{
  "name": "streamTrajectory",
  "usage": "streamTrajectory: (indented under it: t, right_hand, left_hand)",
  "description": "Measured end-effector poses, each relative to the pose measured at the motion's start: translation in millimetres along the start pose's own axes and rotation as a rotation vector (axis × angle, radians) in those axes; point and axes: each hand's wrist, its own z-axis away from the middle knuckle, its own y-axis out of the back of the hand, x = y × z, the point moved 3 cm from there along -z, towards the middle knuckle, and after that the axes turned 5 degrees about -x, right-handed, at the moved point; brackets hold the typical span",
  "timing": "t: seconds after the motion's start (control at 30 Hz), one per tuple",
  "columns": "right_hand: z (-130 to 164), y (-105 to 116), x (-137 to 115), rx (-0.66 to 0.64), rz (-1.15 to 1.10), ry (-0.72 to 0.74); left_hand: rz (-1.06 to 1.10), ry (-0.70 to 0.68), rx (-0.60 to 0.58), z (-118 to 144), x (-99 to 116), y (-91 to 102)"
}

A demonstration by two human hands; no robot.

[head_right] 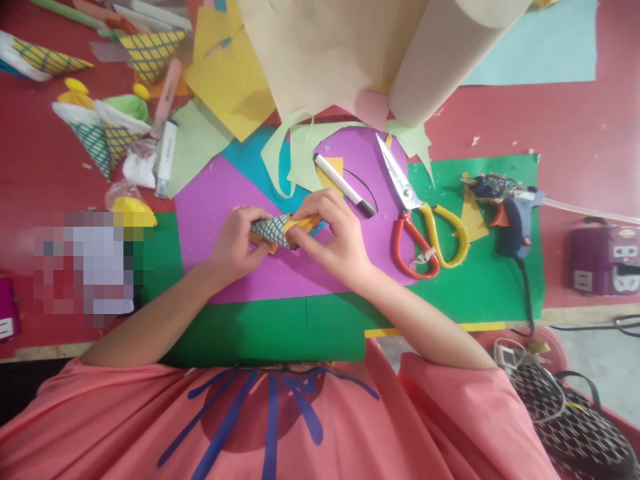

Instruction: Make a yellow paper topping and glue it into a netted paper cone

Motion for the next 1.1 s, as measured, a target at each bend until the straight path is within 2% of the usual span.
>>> streamTrajectory:
  t: [0.13, 0.33, 0.53, 0.8, 1.1]
  right_hand:
    - [1.1, -0.2, -0.2, 0.003, -0.017, 0.037]
    - [1.7, -2.3, 0.8, 0.014, -0.034, 0.039]
    - [3.1, -0.7, -0.6, 0.015, 0.028, 0.020]
    - [4.4, 0.1, -2.9, -0.034, 0.008, -0.040]
    - [5.1, -1.2, -2.2, -0.025, -0.013, -0.051]
  left_hand:
    - [-0.005, 0.005, -0.063, -1.2, 2.6, 1.5]
    - [0.021, 0.002, -0.069, 1.0, -2.8, -0.9]
    - [0.013, -0.031, 0.001, 2.6, -3.8, -1.2]
    - [-0.004, 0.059, 0.043, 3.5, -5.1, 0.1]
    - [0.037, 0.039, 0.054, 3.4, -5.5, -0.4]
